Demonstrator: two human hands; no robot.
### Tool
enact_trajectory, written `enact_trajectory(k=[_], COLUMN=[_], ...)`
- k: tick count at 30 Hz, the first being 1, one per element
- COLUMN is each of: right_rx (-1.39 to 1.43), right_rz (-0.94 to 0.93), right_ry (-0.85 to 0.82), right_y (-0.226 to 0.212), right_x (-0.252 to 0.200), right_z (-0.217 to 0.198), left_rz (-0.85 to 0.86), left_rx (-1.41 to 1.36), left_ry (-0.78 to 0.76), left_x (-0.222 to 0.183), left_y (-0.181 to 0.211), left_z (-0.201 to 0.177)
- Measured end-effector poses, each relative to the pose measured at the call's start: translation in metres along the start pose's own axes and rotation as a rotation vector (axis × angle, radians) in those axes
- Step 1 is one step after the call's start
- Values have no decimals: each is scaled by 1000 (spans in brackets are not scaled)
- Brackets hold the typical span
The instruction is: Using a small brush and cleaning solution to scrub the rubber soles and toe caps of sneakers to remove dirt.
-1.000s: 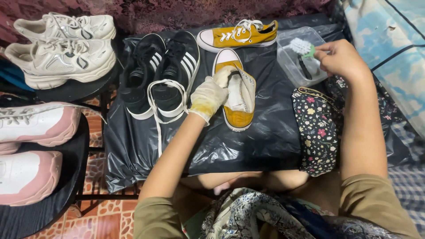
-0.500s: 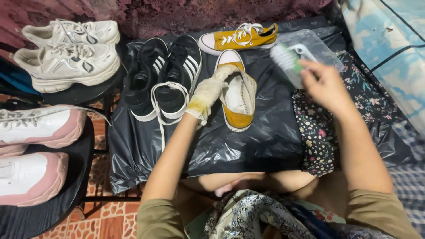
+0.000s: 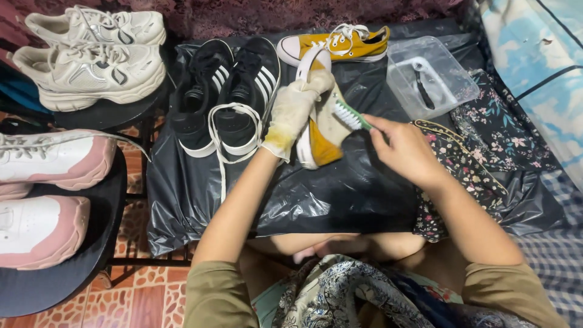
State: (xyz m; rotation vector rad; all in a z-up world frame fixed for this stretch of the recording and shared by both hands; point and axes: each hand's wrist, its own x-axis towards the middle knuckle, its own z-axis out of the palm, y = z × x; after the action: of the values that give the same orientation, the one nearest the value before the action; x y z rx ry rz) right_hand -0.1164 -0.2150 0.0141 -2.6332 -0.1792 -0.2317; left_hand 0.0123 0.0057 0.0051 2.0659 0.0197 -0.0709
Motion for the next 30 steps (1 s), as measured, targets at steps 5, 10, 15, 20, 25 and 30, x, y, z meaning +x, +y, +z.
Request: enact_trajectory(k=[5,10,15,20,25,30], right_rx=[-150,-278,-676,-416,-585,-947], right_rz=[-134,-185,-116,-97,-97,-191], right_ry=[29,18,139,-4,136,524], right_y=[9,2,33,7,4,-4], right_x=[-5,-6,27,-15,-23,-18], right_z=[47,69,65,90,103,114], left_rz=[335,320,346,357,260,135], left_rx=[298,358,271,171,106,-25], left_ry=[88,-153,-283,-293,-358,-430], left_x=[6,3,-1,-3,-38,-62], left_y=[-2,15,22,15,39,70], left_z=[-2,-6,-5,-1,-9,-22])
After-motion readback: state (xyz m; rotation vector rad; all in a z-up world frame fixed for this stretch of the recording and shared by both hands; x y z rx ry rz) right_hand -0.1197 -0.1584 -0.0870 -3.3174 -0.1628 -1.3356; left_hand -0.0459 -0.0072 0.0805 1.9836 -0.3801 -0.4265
